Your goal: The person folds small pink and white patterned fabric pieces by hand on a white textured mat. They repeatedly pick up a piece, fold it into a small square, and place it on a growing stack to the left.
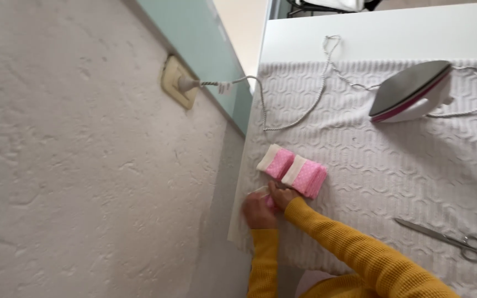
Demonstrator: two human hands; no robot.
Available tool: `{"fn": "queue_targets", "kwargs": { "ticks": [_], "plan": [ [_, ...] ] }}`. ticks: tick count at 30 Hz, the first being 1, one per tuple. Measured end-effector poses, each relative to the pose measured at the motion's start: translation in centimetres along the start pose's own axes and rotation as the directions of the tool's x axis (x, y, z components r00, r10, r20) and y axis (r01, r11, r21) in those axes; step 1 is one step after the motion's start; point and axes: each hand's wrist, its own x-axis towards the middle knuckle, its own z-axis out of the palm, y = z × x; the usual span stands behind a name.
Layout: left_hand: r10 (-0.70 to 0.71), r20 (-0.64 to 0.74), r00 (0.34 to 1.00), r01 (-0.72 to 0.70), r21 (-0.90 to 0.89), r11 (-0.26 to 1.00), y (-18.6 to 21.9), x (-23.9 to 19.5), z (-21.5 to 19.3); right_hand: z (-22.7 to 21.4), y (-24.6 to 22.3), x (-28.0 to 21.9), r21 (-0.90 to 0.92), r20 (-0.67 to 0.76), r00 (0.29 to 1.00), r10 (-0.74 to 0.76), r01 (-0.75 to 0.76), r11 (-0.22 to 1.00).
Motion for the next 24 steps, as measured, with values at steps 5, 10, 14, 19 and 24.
{"fn": "queue_targets", "kwargs": {
  "ticks": [5, 10, 14, 19, 24],
  "plan": [
    [0.047, 0.234, 0.971, -0.004, -0.179, 0.984, 2.8, 0.8, -3.2, 2.0, 0.7, -2.2, 0.014, -0.088, 0.993, -0.079, 0.08, 0.997],
    [0.085, 0.152, 0.985, -0.062, -0.151, 0.987, 2.6, -4.2, -9.7, -2.6, 2.5, -12.8, -0.082, -0.26, 0.94, -0.222, 0.207, 0.975],
    [0.148, 0.11, 0.983, -0.124, -0.201, 0.972, -0.1, -6.8, -12.2, -8.7, 9.6, -20.5, 0.002, -0.336, 0.938, -0.084, 0.09, 0.996],
    [0.22, 0.04, 0.975, -0.206, -0.222, 0.953, 0.6, -2.6, -8.4, -18.5, 26.1, -29.9, -0.145, -0.69, 0.717, -0.098, -0.004, 0.989],
    [0.295, 0.03, 0.955, -0.27, -0.322, 0.907, 4.3, -3.8, -8.2, -28.6, 35.3, -36.0, -0.079, -0.371, 0.619, 0.692, -0.764, 0.641]
  ]
}}
